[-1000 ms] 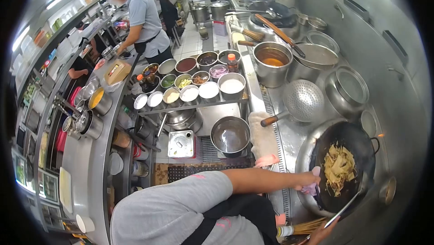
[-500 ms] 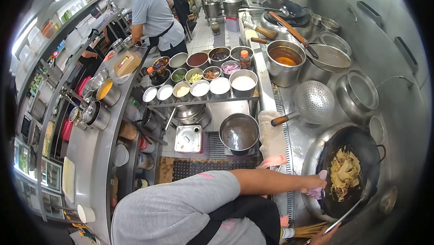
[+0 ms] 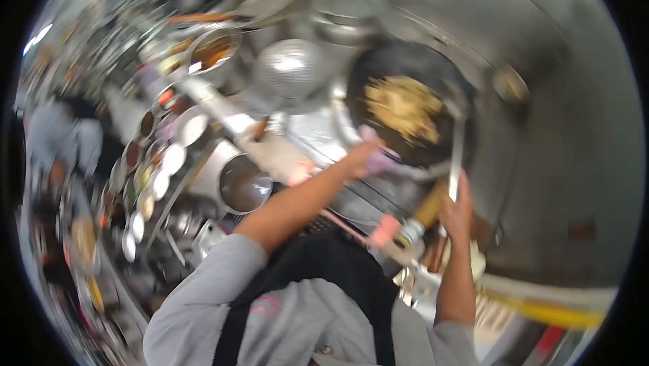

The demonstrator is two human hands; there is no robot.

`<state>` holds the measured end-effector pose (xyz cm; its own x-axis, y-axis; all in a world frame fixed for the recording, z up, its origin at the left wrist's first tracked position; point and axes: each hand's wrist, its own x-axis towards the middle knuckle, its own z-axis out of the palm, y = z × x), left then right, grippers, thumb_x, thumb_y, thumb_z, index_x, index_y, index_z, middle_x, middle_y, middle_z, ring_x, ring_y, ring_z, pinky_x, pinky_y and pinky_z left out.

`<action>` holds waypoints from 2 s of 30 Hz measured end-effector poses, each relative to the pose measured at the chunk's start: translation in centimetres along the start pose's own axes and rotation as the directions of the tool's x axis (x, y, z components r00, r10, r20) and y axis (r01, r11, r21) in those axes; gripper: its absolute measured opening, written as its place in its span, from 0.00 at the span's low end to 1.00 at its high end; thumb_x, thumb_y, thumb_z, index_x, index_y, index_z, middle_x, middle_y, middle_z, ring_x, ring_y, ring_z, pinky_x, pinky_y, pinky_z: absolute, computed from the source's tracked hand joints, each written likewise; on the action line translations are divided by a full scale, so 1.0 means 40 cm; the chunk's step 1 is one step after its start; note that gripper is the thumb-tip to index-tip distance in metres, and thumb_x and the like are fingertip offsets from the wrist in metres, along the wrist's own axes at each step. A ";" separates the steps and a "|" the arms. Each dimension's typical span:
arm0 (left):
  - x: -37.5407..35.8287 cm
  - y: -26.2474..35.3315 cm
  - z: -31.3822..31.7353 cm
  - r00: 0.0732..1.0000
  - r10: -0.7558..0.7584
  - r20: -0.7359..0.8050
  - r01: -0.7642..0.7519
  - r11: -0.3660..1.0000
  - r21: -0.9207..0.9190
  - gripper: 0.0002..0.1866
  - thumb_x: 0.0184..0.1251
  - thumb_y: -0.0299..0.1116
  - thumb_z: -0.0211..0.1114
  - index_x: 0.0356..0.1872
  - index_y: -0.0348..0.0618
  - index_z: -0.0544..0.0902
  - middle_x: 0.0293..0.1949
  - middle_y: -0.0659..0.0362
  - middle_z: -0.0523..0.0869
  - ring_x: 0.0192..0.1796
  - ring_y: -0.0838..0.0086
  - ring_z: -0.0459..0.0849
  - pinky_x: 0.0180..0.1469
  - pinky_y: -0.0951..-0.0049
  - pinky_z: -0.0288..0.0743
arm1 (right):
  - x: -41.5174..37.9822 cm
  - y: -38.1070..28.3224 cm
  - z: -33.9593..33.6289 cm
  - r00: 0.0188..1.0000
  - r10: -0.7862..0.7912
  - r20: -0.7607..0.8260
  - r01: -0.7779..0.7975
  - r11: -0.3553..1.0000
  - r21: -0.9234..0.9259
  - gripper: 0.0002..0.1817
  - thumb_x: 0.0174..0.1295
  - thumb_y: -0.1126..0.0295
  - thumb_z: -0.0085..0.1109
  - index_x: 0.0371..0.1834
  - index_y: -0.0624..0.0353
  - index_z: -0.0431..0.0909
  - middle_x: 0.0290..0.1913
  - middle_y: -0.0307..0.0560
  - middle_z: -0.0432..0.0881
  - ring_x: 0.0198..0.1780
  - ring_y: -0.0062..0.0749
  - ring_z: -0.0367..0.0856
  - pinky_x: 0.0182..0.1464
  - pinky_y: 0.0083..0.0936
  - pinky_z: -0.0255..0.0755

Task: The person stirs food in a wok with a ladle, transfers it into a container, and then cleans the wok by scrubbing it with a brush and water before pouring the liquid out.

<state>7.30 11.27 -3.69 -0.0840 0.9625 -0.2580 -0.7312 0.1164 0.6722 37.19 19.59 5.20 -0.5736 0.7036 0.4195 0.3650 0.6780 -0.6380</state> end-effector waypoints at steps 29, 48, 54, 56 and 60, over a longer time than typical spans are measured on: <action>-0.431 -0.022 0.153 0.990 -0.093 -0.109 0.088 0.995 -0.051 0.10 0.65 0.36 0.56 0.43 0.42 0.77 0.42 0.53 0.84 0.35 0.67 0.84 0.21 0.77 0.75 | -0.020 -0.303 -0.095 0.941 -0.028 0.338 0.122 0.958 -0.258 0.33 0.57 0.75 0.53 0.70 0.69 0.65 0.58 0.68 0.77 0.57 0.58 0.77 0.61 0.40 0.70; -0.221 0.094 0.186 0.987 -0.160 -0.023 0.153 0.970 -0.187 0.08 0.66 0.36 0.55 0.40 0.44 0.76 0.39 0.55 0.85 0.35 0.66 0.86 0.19 0.79 0.72 | 0.007 -0.302 -0.111 0.873 0.010 0.487 0.098 0.976 -0.196 0.34 0.54 0.75 0.55 0.69 0.66 0.66 0.48 0.70 0.81 0.50 0.59 0.82 0.52 0.42 0.76; -0.433 -0.068 0.152 0.990 -0.078 -0.120 0.087 0.993 0.074 0.13 0.66 0.36 0.54 0.49 0.48 0.75 0.43 0.52 0.86 0.35 0.63 0.85 0.28 0.70 0.75 | -0.069 -0.191 -0.135 0.907 -0.381 0.177 0.408 0.899 -0.157 0.35 0.57 0.77 0.56 0.73 0.63 0.63 0.38 0.61 0.84 0.36 0.53 0.85 0.39 0.37 0.79; -0.433 -0.063 0.170 0.978 -0.043 -0.204 0.058 0.996 0.064 0.11 0.67 0.34 0.52 0.47 0.47 0.75 0.44 0.51 0.86 0.37 0.62 0.85 0.28 0.70 0.75 | -0.111 -0.276 -0.229 0.934 0.126 0.335 -0.163 0.983 0.085 0.36 0.58 0.78 0.54 0.75 0.64 0.61 0.31 0.52 0.81 0.27 0.39 0.81 0.30 0.31 0.75; -0.241 0.039 0.156 0.992 -0.064 -0.108 0.055 0.994 -0.091 0.14 0.66 0.35 0.54 0.43 0.37 0.79 0.39 0.51 0.84 0.37 0.64 0.85 0.22 0.78 0.71 | -0.096 -0.243 -0.227 0.868 0.375 0.327 -0.483 0.790 0.377 0.37 0.60 0.79 0.53 0.77 0.64 0.58 0.24 0.39 0.73 0.18 0.16 0.68 0.18 0.19 0.64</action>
<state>11.19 3.68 4.17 -0.1093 0.9209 -0.3741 -0.7931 0.1461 0.5913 42.51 12.22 15.64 -0.6005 0.7950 -0.0861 0.2894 0.1157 -0.9502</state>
